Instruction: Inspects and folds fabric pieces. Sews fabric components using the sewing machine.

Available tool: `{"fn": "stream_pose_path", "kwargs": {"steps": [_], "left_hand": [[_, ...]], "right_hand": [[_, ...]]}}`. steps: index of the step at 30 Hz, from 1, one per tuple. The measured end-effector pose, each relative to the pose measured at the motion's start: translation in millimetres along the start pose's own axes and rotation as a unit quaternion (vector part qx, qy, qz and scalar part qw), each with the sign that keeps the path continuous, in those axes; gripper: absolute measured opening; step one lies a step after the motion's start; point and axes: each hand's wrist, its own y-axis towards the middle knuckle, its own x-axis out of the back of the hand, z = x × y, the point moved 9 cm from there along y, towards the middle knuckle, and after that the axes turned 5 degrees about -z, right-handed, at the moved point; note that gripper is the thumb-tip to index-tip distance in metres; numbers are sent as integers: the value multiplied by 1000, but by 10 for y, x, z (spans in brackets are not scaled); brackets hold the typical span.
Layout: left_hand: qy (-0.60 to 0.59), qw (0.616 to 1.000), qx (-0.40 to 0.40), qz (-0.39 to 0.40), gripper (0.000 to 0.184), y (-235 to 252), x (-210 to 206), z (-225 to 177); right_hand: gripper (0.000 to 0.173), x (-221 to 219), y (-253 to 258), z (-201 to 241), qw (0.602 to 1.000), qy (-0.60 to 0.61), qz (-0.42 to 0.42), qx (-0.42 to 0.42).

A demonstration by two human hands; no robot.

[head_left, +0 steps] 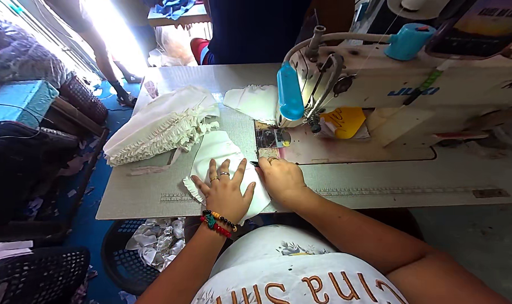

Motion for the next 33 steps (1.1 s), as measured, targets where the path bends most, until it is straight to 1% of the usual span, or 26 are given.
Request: {"fn": "stream_pose_path", "kwargs": {"steps": [5, 8, 10, 12, 14, 15, 16, 17, 19, 20, 21, 23, 25, 26, 27, 28, 29, 31, 32, 33], "left_hand": [[1, 1000, -4, -8, 60, -17, -11, 3], [-8, 1000, -11, -17, 59, -46, 14, 14], [-40, 998, -29, -50, 50, -48, 68, 26], [-64, 992, -60, -85, 33, 17, 125, 25], [-71, 991, -83, -73, 25, 142, 175, 15], [-68, 991, -95, -72, 24, 221, 223, 2], [-67, 988, -108, -84, 26, 309, 302, -11], [-69, 983, -121, -120, 28, 401, 421, -16], [-85, 962, -136, -220, 29, 608, 768, -26], [-88, 953, -136, -258, 29, 730, 954, -30], [-85, 948, -129, -278, 30, 858, 1128, -28], [-64, 952, -94, -283, 35, 1147, 1385, 38], [-44, 964, -43, -260, 43, 1421, 1460, 197], [-44, 971, -28, -232, 51, 1492, 1436, 262], [-50, 977, -28, -206, 56, 1500, 1399, 291], [-54, 978, -49, -197, 56, 1435, 1364, 283], [-57, 976, -82, -194, 49, 1301, 1314, 245], [-57, 960, -186, -203, 30, 930, 1113, 95], [-53, 944, -254, -206, 26, 723, 943, 10], [-54, 931, -313, -180, 25, 537, 744, -55]], "right_hand": [[30, -47, 7, 1, 999, 4, 50, -13], [35, 18, -56, -175, 996, 46, 62, -45], [35, 117, -151, -432, 993, 78, 42, -81], [34, 221, -258, -781, 989, 87, 2, -121], [37, 285, -368, -1132, 984, 77, -26, -161], [38, 317, -419, -1283, 981, 69, -36, -180], [39, 339, -464, -1421, 978, 55, -44, -195], [39, 354, -506, -1542, 977, 38, -52, -203], [39, 357, -577, -1743, 975, 2, -51, -216], [39, 346, -600, -1829, 973, -12, -47, -224], [39, 330, -616, -1899, 973, -25, -49, -225], [38, 324, -614, -1972, 973, -51, -73, -211], [37, 372, -603, -1922, 974, -46, -108, -194], [37, 422, -607, -1825, 975, -33, -130, -180], [37, 467, -612, -1683, 976, -6, -150, -158], [37, 479, -617, -1504, 978, 33, -162, -129], [37, 460, -625, -1288, 979, 80, -166, -92], [38, 352, -652, -796, 974, 158, -163, 0], [40, 275, -675, -539, 970, 182, -150, 52], [42, 199, -697, -293, 966, 197, -130, 107]]}}
